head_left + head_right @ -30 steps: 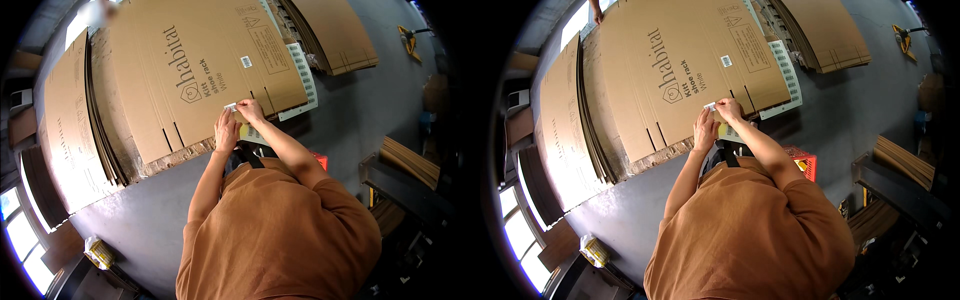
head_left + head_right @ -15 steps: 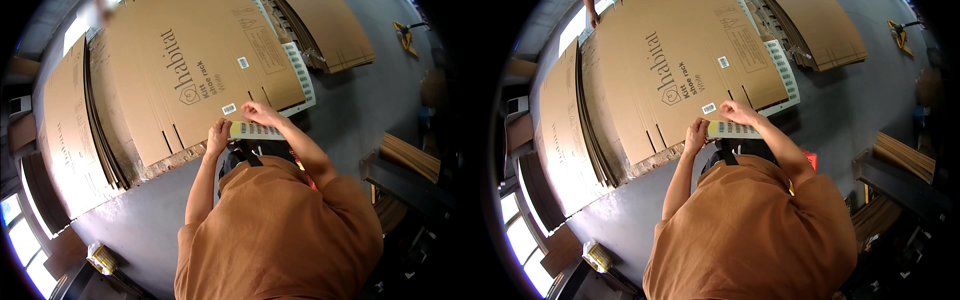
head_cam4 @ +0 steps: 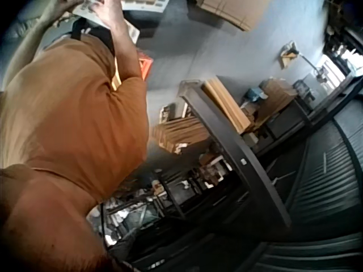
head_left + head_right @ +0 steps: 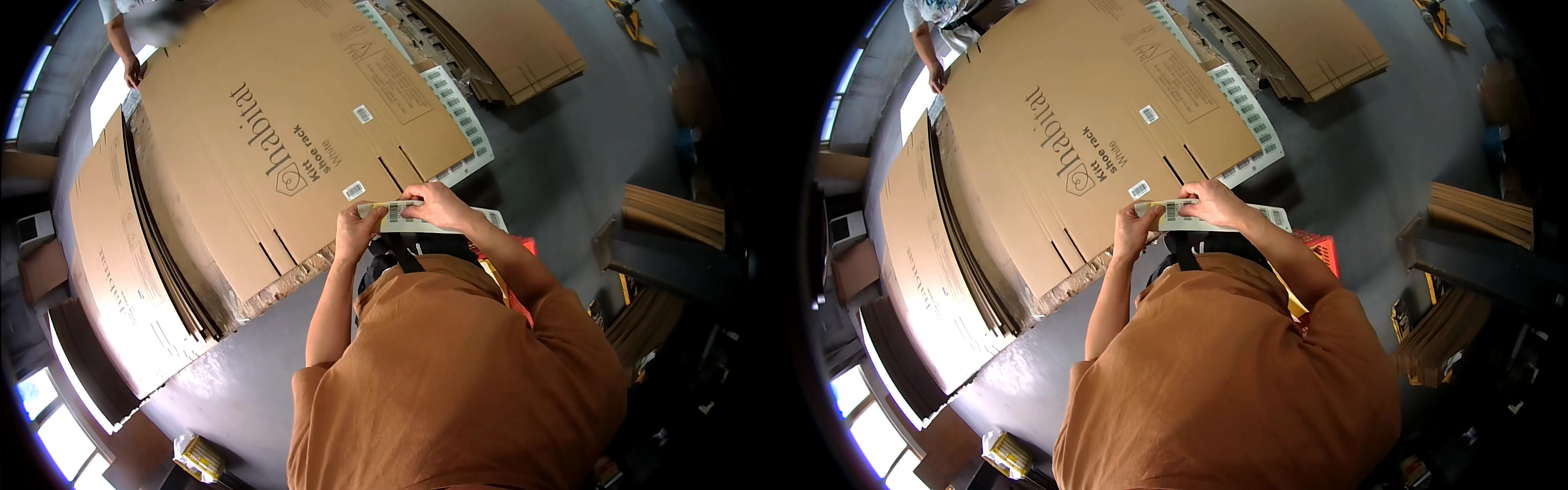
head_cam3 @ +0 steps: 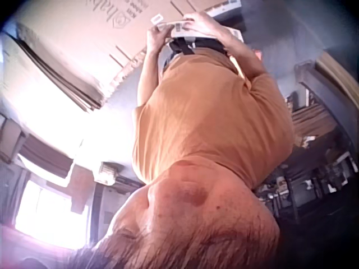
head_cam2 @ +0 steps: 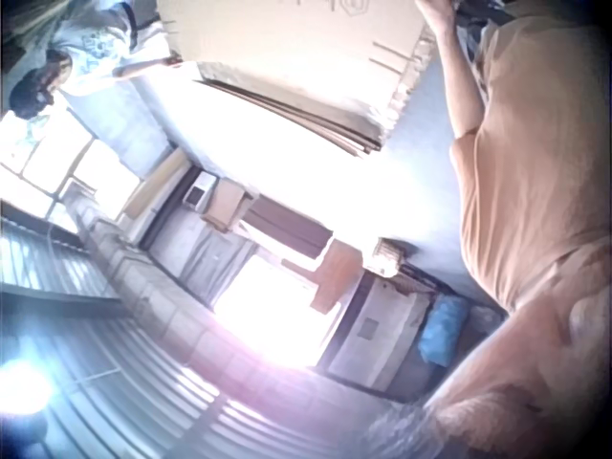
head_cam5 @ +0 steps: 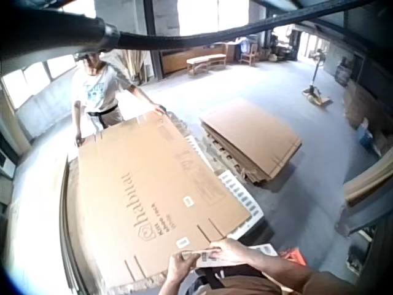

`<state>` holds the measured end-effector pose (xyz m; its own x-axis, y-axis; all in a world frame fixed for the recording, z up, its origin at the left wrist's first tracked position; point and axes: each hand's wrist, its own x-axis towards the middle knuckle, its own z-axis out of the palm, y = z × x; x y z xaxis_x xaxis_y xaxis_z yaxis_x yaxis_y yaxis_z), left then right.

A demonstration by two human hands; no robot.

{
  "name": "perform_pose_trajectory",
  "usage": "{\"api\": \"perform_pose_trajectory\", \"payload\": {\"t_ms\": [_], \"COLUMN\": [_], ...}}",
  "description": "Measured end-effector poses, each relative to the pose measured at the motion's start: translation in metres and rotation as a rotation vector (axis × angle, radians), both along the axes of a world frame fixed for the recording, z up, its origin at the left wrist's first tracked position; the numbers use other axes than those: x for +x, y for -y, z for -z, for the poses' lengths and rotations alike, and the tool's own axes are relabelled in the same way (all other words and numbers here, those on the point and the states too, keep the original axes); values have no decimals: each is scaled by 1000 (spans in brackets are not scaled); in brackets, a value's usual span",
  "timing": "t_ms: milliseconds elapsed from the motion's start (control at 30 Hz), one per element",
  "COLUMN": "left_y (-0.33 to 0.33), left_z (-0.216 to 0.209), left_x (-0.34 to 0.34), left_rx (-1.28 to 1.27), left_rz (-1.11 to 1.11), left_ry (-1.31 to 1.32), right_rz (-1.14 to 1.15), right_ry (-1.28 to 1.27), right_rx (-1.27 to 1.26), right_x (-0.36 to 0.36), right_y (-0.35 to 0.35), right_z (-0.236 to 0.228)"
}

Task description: The person applies barcode stickers to large cardboard boxes labeled 'Habitat'. They peel individual labels from a sheet and affix them to the top surface of the boxes. The person also lifts and stacks the boxes to organize them.

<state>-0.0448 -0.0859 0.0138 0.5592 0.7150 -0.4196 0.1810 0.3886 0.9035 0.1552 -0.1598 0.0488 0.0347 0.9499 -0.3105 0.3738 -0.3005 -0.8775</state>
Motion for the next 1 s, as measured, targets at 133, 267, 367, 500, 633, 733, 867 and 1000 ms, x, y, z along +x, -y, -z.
{"api": "perform_pose_trajectory", "payload": {"t_ms": [133, 267, 367, 500, 633, 733, 867, 1000], "left_y": [5, 11, 12, 4, 1, 3, 1, -18], "left_z": [-5, -2, 9, 6, 1, 32, 34, 58], "left_x": [7, 19, 33, 30, 37, 35, 44, 55], "left_rx": [57, 76, -4, -89, -90, 66, 166, 496], "left_rz": [39, -104, -197, -139, -145, -123, -27, 28], "left_ry": [-23, -36, -85, -235, -296, -319, -307, -277], "right_rz": [40, 7, -54, -81, -59, 29, -46, -277], "right_ry": [-30, 284, 512, 498, 316, 111, 158, 205], "right_rx": [66, 348, 536, 573, 569, 392, 226, 122], "right_x": [4, 5, 13, 9, 21, 48, 97, 102], "right_y": [1, 1, -3, -7, -18, -40, -100, -174], "right_z": [-5, 6, 7, -7, -13, -26, -9, 40]}}
